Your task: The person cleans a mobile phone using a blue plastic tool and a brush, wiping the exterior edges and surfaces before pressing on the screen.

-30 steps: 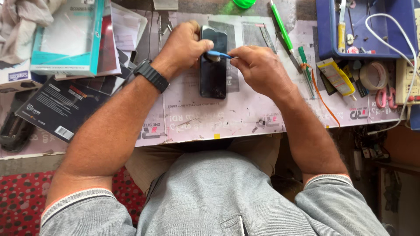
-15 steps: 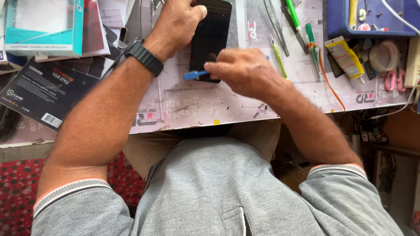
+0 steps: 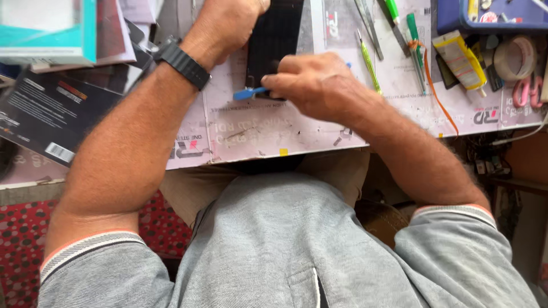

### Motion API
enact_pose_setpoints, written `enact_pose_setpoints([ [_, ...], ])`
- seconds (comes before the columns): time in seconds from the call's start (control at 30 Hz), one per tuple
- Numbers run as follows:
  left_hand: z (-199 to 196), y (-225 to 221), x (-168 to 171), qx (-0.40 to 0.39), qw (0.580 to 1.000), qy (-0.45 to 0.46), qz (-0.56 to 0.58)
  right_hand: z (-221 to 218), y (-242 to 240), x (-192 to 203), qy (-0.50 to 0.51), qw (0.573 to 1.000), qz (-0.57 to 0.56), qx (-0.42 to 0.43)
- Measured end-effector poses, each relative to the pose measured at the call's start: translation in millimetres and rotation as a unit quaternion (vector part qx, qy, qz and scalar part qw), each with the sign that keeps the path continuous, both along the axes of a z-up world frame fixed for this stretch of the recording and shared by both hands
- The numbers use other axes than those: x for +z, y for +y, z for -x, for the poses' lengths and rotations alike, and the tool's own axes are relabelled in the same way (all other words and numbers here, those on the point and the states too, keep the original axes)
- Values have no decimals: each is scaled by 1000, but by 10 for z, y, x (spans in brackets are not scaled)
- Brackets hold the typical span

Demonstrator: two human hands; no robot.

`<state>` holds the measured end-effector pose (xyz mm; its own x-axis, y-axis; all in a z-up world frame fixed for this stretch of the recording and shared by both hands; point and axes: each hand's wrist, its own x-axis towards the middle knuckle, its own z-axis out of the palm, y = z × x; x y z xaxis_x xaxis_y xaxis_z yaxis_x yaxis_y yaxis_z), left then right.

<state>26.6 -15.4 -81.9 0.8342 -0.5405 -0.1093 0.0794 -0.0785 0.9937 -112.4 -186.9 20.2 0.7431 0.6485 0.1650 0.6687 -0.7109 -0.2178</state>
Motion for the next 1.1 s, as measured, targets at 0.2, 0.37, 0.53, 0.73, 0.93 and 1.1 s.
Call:
enact_pose_setpoints([
  [0.2,91,147,58,22,997,-26,-68,247,-339,313,37,996,-8,-79],
  [0.37,84,103,37,23,995,-45,-83,497,-383,192,43,996,-65,-51],
  [0.53,51,90,-66,25,995,-63,-73,653,-133,-96,12,999,3,-35],
  [0.73,2,111,-188,22,995,-84,-57,713,-43,-143,6,997,-31,-71],
  [0.93,-14,127,-265,22,994,-101,-42,708,-153,-168,33,993,-41,-105],
  [1.1,26,156,-187,25,998,-57,-33,641,-211,-146,59,992,-40,-102],
])
